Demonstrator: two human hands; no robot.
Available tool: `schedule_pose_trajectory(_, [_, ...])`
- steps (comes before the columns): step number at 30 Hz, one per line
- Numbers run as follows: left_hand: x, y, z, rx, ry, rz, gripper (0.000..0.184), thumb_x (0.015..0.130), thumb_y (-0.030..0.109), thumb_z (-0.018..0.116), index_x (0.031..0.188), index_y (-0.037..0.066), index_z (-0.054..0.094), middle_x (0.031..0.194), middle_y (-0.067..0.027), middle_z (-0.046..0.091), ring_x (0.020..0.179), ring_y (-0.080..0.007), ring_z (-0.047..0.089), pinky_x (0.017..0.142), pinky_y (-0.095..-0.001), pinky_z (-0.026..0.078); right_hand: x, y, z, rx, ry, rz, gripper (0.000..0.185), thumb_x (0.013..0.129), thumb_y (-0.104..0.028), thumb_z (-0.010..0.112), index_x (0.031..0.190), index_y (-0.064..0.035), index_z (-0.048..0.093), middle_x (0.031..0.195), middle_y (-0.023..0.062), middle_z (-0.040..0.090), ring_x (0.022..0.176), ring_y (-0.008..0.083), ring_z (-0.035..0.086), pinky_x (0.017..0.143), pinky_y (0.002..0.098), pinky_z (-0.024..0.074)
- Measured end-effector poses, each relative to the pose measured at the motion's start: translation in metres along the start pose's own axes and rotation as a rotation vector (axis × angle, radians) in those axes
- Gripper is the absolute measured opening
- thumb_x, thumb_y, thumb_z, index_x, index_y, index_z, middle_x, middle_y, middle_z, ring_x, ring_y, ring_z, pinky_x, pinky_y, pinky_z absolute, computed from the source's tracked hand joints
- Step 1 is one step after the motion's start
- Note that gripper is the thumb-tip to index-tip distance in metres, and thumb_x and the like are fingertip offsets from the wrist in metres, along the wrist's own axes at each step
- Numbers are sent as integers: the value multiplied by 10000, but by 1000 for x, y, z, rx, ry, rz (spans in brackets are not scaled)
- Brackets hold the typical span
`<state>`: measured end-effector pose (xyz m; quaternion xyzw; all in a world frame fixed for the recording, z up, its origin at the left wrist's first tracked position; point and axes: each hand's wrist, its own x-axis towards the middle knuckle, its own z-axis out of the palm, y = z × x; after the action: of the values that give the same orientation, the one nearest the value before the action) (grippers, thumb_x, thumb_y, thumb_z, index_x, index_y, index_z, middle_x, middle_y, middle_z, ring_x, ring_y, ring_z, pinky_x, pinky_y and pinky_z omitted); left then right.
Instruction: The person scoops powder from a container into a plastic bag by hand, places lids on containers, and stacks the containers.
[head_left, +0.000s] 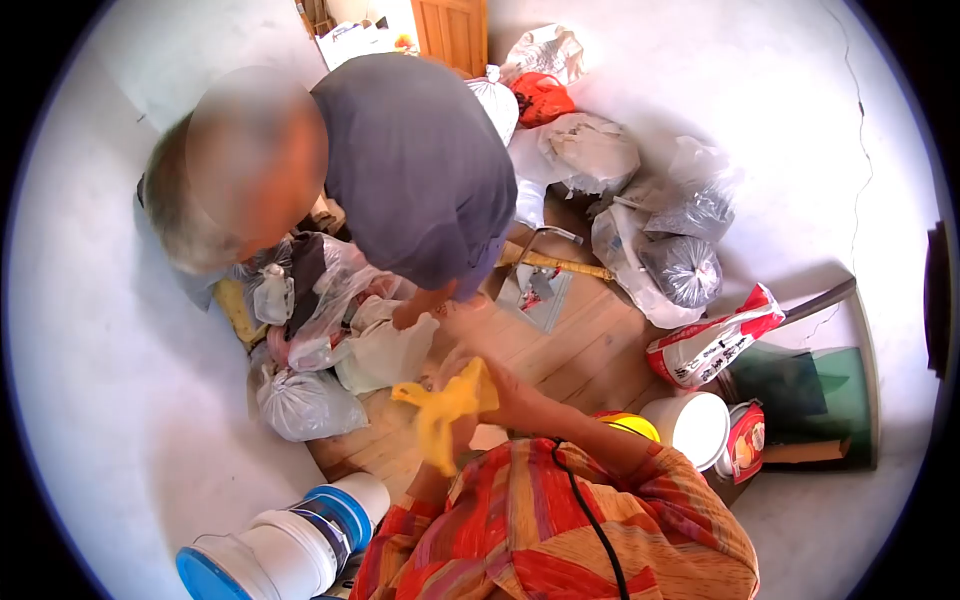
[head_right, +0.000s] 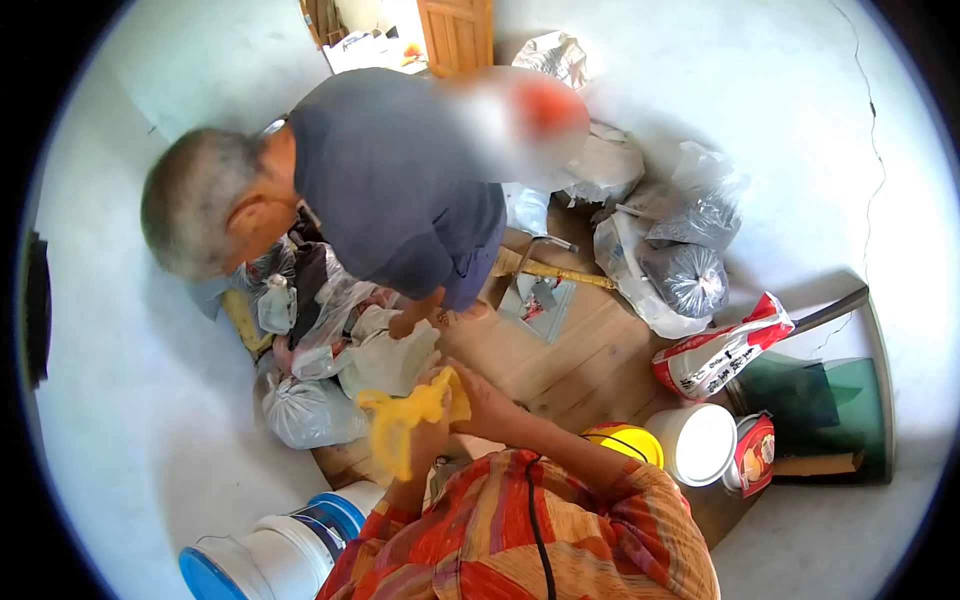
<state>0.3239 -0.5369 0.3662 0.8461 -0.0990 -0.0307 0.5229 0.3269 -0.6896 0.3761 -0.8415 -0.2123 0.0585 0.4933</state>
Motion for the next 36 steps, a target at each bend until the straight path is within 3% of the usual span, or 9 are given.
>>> schedule_pose_trajectory(3, [32, 6, 36, 66, 109, 468, 320, 874, 154, 515, 1164, 21, 486, 1272, -177, 459, 1184, -338, 421, 996, -426, 328, 5, 31, -21, 229, 77, 213, 809, 695, -256, 747, 1322, -15, 295, 1139, 211, 531, 1068, 366, 509, 922, 400, 407])
schedule_pose_trajectory(9, [74, 14, 63, 241, -155, 509, 441, 786, 239, 611, 1174, 65, 495, 1222, -148, 477, 1155, -365, 409, 999, -508, 261, -10, 80, -57, 221, 70, -4, 331, 756, -94, 674, 1054, -13, 553, 1035, 142, 599, 958, 218, 577, 811, 313, 453])
schedule_pose_trajectory(12, [89, -2, 59, 194, -357, 446, 511, 771, 222, 623, 1217, 33, 460, 1248, -193, 453, 1183, -378, 383, 1011, -491, 263, -1, 51, -92, 395, 186, 498, 273, 749, -38, 679, 1001, -10, 577, 1030, 111, 622, 953, 158, 580, 786, 287, 468])
schedule_pose_trajectory(14, [103, -25, 60, 180, -473, 448, 546, 772, 220, 623, 1239, 6, 437, 1254, -231, 446, 1193, -390, 379, 1013, -469, 278, -3, 59, -112, 419, 475, 330, 263, 776, 5, 632, 1030, -2, 561, 999, 109, 641, 929, 138, 595, 778, 272, 479])
schedule_pose_trajectory(16, [102, -25, 44, 192, -372, 91, 515, 786, 250, 617, 1216, 19, 455, 1281, -219, 421, 1192, -367, 390, 1011, -420, 302, -5, 61, -141, 84, 613, 207, 267, 792, -23, 614, 1050, 4, 553, 984, 92, 647, 917, 144, 608, 796, 277, 484])
schedule_pose_trajectory(20, [94, -90, 16, 340, -472, 97, 405, 776, 198, 567, 1090, -53, 519, 1150, -265, 496, 1100, -394, 458, 945, -430, 377, -40, 100, -193, -327, 711, 337, 302, 809, -154, 610, 1066, -5, 561, 950, 114, 657, 883, 201, 632, 788, 326, 496])
schedule_pose_trajectory(22, [82, -125, 11, 377, -530, 13, 416, 781, 218, 566, 1103, -42, 521, 1147, -260, 506, 1093, -390, 467, 938, -427, 384, -45, 134, -229, -342, 556, 781, 377, 804, -165, 656, 1128, -6, 549, 1025, 84, 623, 913, 185, 604, 771, 297, 469])
schedule_pose_trajectory(28, [44, -231, 23, 498, -482, -422, 435, 806, 291, 567, 1143, 16, 546, 1113, -216, 566, 1065, -360, 519, 900, -427, 419, -31, 224, -287, 173, 886, 732, 124, 832, -196, 618, 881, -94, 565, 652, -31, 459, 543, 61, 421, 473, 227, 319])
schedule_pose_trajectory(36, [14, -316, 128, 339, -421, -834, 282, 823, 291, 534, 915, 41, 626, 855, -182, 639, 774, -372, 597, 716, -438, 474, 56, 389, -379, 578, 687, 838, 314, 834, -188, 624, 1124, -191, 505, 837, -37, 553, 624, 81, 522, 525, 220, 453])
